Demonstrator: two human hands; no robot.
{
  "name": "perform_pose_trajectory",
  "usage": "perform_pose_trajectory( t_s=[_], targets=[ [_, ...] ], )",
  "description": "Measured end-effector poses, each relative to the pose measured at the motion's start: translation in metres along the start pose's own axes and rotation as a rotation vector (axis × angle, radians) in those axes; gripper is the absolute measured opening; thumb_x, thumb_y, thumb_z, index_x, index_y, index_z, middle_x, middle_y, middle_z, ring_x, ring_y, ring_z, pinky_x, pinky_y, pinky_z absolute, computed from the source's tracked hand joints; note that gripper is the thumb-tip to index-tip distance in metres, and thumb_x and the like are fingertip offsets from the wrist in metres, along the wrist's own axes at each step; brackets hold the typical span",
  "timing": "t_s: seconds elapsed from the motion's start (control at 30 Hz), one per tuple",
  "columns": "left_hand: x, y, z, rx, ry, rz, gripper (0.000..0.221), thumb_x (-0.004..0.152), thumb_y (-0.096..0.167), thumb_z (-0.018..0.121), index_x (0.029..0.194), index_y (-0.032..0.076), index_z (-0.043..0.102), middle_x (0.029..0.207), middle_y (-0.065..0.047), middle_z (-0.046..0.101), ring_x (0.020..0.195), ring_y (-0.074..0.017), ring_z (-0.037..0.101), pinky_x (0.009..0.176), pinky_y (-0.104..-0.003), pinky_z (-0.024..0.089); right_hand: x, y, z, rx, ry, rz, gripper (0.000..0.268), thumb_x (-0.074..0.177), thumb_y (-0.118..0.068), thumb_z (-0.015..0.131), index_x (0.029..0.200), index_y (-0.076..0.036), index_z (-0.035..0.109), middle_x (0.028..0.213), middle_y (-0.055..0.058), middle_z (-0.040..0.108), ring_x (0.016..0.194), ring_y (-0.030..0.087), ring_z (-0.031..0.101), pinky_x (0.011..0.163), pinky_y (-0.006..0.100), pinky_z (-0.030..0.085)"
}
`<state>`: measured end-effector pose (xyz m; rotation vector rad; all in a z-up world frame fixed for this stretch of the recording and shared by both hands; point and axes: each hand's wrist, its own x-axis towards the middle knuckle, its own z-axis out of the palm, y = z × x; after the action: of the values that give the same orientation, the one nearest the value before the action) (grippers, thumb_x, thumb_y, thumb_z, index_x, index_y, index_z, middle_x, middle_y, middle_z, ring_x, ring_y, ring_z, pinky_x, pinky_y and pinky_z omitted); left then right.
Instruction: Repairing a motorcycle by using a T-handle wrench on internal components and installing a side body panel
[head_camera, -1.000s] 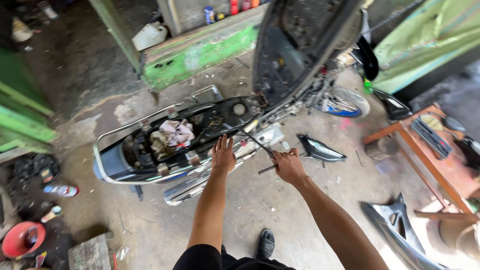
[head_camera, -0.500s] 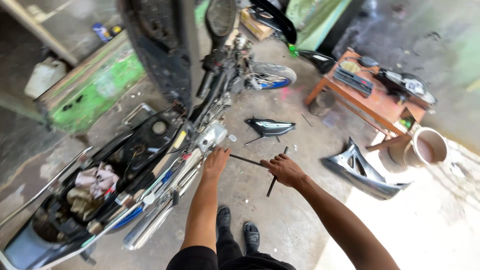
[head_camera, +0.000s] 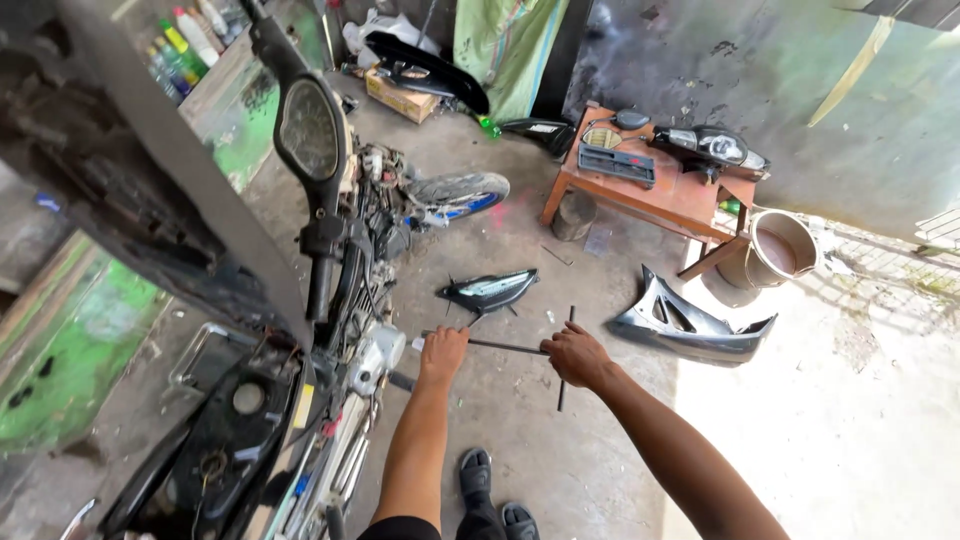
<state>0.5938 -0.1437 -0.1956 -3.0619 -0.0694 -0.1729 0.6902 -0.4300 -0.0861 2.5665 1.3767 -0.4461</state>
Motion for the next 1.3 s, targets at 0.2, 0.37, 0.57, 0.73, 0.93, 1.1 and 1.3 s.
perform_pose_trajectory(
  t_s=[0.2,0.37,0.57,0.73,0.93,1.1,1.3],
  targets=[
    [0.063,-0.004,-0.024,-0.117,0.076,0.034,0.008,0.092,0.007,0.062,0.093,0.014,0.066,0.08,-0.013,0.066,0.084,-0.0307,0.07,0.075,-0.044,0.06,0.047,0.063,0.044,0.005,0.333,0.038,0.02,0.088,-0.022,0.071,0.106,-0.022,0.062,0.097,0.003,0.066,0.118,0.023,0.066,0.121,0.044,0.036],
    [0.109,0.013,-0.012,-0.134,0.064,0.051,0.006,0.093,0.005,0.062,0.093,0.011,0.062,0.086,-0.016,0.066,0.089,-0.0352,0.069,0.086,-0.055,0.055,0.041,0.092,0.021,0.009,0.486,0.064,0.015,0.091,-0.014,0.066,0.106,-0.017,0.064,0.096,0.005,0.062,0.129,0.026,0.06,0.118,0.039,0.039],
    [0.164,0.052,0.0,-0.083,0.067,-0.003,0.009,0.096,0.008,0.059,0.093,0.014,0.065,0.086,-0.012,0.066,0.087,-0.0303,0.068,0.08,-0.053,0.056,0.061,0.155,0.027,0.008,0.659,0.127,0.024,0.089,-0.004,0.062,0.109,-0.017,0.064,0.095,0.006,0.06,0.14,0.029,0.052,0.118,0.043,0.042],
    [0.215,0.102,0.065,-0.022,0.04,-0.063,0.011,0.095,0.012,0.058,0.092,0.018,0.067,0.085,-0.006,0.065,0.088,-0.0252,0.068,0.072,-0.047,0.057,0.081,0.227,0.063,0.048,0.743,0.124,0.029,0.084,-0.001,0.062,0.107,-0.018,0.066,0.098,0.005,0.063,0.142,0.029,0.052,0.114,0.044,0.046],
    [0.248,0.167,0.123,-0.122,-0.034,-0.071,0.014,0.096,0.007,0.055,0.092,0.014,0.066,0.088,-0.008,0.064,0.088,-0.0275,0.068,0.069,-0.048,0.056,0.081,0.3,0.123,0.002,0.695,0.156,0.033,0.081,-0.009,0.065,0.113,-0.019,0.064,0.143,0.011,0.052,0.152,0.033,0.038,0.121,0.05,0.035],
    [0.271,0.192,0.17,-0.093,-0.025,-0.049,0.013,0.096,0.01,0.054,0.09,0.016,0.065,0.086,-0.005,0.064,0.086,-0.0249,0.068,0.068,-0.045,0.056,0.099,0.335,0.173,0.084,0.632,0.223,0.028,0.087,-0.009,0.062,0.114,-0.019,0.059,0.153,0.015,0.041,0.152,0.035,0.037,0.114,0.047,0.043],
    [0.301,0.2,0.247,-0.076,0.016,-0.006,0.014,0.094,0.01,0.055,0.09,0.017,0.066,0.08,-0.003,0.064,0.085,-0.0241,0.069,0.073,-0.045,0.055,0.128,0.354,0.244,0.138,0.632,0.315,0.027,0.091,-0.013,0.061,0.117,-0.02,0.062,0.151,0.018,0.042,0.147,0.039,0.042,0.106,0.049,0.046]
  ],
)
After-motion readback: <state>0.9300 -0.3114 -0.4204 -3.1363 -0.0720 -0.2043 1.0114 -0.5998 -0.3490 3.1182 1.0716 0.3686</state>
